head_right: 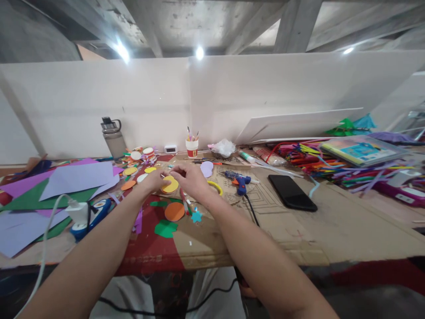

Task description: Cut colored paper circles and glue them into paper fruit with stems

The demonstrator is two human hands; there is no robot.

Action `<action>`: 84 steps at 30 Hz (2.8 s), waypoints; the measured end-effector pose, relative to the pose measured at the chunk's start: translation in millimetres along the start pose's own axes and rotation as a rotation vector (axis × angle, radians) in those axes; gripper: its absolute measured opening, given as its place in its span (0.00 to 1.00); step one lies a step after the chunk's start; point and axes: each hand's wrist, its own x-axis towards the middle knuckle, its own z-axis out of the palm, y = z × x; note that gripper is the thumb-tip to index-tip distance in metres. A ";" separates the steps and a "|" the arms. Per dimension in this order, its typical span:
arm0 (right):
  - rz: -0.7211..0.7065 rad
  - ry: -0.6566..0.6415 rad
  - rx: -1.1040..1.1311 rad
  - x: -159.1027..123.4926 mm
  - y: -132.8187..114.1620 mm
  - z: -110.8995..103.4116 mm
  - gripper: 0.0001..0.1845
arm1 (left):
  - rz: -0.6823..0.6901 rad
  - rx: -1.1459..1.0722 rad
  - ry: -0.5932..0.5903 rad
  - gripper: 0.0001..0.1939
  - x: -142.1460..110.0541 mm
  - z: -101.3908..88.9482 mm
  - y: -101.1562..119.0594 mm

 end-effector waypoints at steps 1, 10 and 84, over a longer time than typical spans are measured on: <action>-0.003 -0.014 -0.012 0.3 0.8 0.0 0.10 | -0.008 0.005 -0.004 0.11 -0.3 -0.2 0.2; 0.005 -0.229 -0.099 -2.9 8.7 9.6 0.09 | -0.056 0.071 -0.093 0.11 -2.6 -2.6 1.2; 0.214 0.086 0.154 8.1 32.0 21.8 0.10 | 0.145 -0.645 -0.342 0.12 -9.5 -15.4 20.2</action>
